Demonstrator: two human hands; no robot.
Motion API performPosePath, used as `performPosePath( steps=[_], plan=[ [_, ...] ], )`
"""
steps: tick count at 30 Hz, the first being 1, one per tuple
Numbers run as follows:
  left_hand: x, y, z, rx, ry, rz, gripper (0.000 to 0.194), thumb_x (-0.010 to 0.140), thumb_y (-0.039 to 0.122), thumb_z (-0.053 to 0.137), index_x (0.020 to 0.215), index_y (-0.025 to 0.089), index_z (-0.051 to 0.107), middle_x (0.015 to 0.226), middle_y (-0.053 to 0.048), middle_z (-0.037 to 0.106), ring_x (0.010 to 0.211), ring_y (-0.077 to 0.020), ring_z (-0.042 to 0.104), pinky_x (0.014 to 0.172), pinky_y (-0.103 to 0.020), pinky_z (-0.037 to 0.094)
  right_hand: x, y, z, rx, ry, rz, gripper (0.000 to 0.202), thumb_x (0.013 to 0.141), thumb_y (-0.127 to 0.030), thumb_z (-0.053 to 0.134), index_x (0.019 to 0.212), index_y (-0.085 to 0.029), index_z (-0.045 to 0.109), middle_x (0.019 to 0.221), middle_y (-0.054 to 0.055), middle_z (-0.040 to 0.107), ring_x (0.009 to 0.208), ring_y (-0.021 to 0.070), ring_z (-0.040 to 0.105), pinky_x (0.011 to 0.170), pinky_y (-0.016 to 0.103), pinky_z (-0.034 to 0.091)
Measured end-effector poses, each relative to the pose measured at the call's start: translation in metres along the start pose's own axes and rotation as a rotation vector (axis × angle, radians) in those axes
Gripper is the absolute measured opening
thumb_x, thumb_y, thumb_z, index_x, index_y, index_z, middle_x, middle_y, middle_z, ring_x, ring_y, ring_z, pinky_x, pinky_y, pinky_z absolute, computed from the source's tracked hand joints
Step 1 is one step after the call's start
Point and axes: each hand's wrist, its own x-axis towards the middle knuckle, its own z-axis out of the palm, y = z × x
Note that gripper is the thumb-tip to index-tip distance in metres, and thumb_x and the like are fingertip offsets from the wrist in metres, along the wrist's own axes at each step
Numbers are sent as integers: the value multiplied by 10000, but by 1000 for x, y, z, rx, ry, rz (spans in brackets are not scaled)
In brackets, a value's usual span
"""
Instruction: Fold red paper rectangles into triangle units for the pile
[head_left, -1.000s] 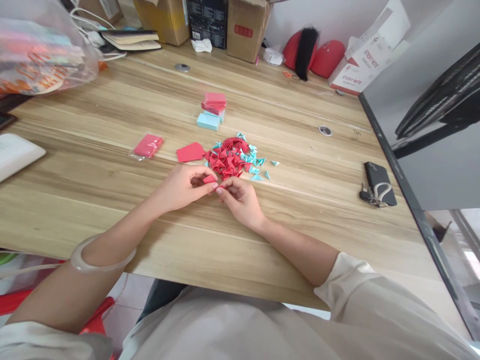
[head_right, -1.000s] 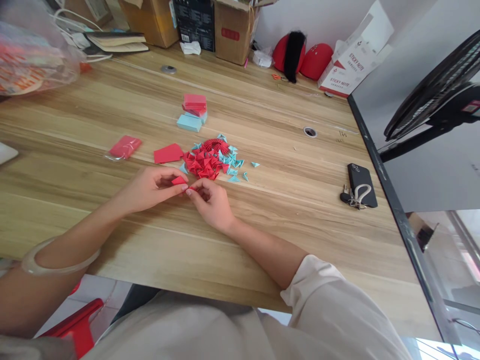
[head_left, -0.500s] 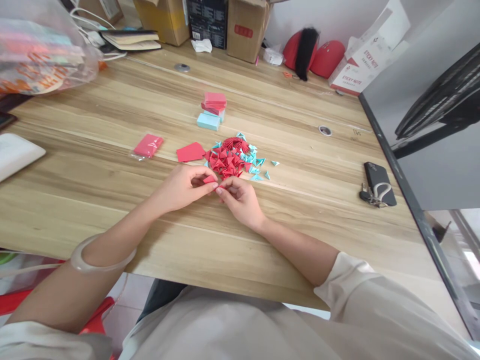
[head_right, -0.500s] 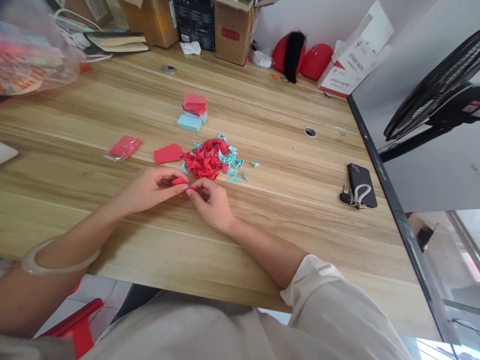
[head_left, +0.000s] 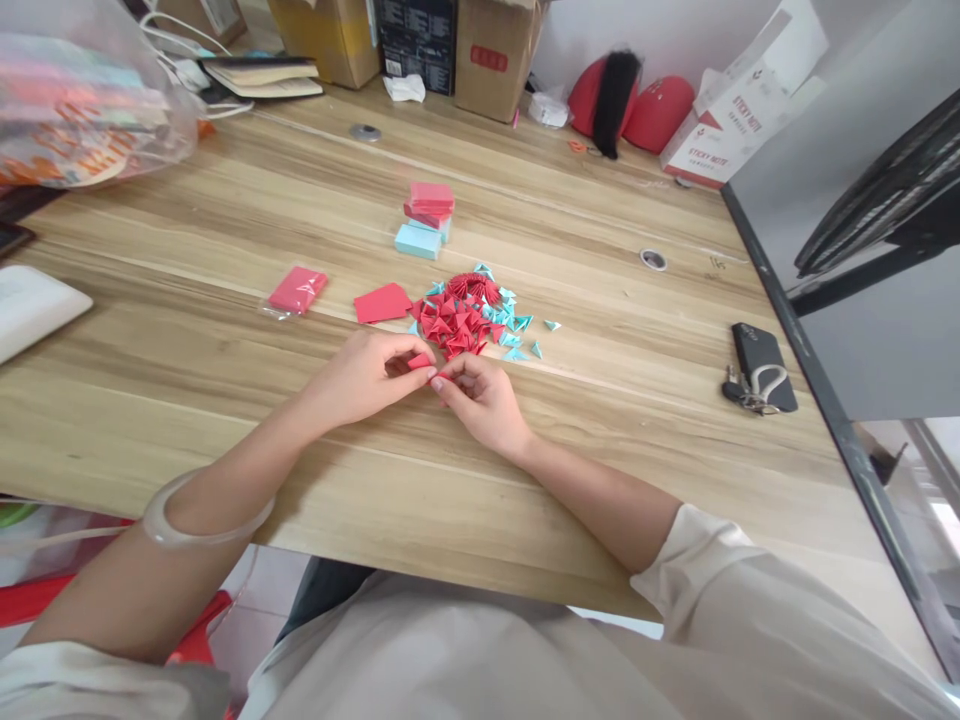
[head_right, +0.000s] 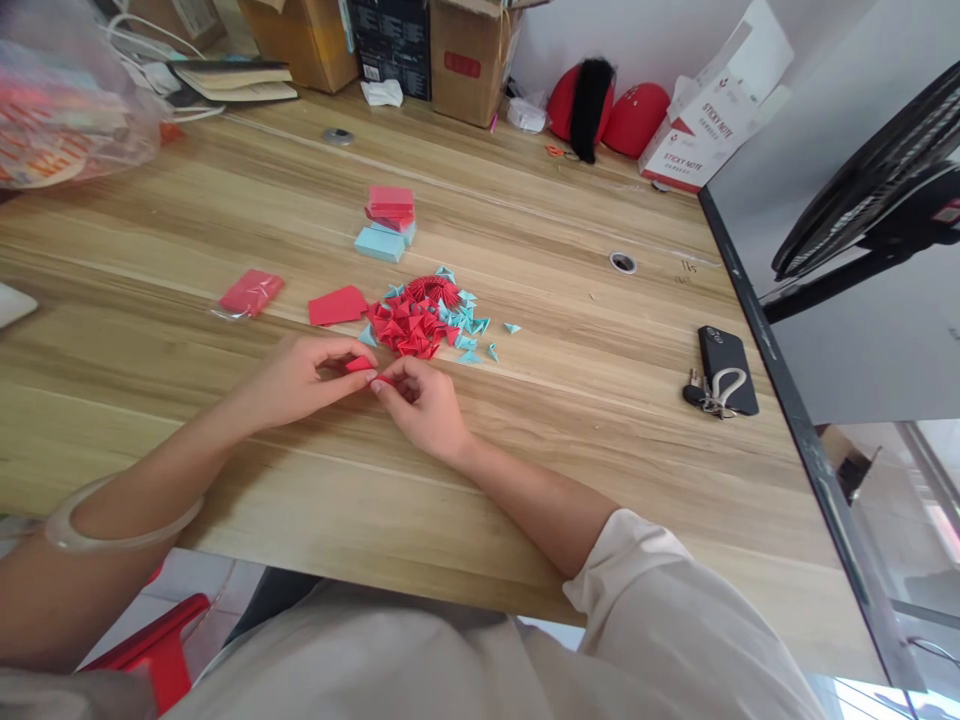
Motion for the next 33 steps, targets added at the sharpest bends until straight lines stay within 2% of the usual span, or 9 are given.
performPosePath(
  steps=[10, 33],
  plan=[
    [-1, 0, -1, 87, -33, 23, 242, 815, 394, 564, 790, 176, 666, 708, 28, 655, 635, -73, 544, 596, -188, 338, -3, -5, 1, -67, -10, -12, 260, 797, -396, 605, 752, -156, 516, 633, -29, 520, 537, 24, 430, 519, 178, 342],
    [0, 1, -2, 100, -37, 46, 246, 825, 368, 552, 778, 159, 673, 680, 12, 650, 615, -79, 526, 583, -186, 333, -4, -3, 0, -68, -11, -14, 274, 796, -415, 606, 756, -156, 529, 647, -20, 523, 550, 30, 426, 528, 184, 342]
  ],
)
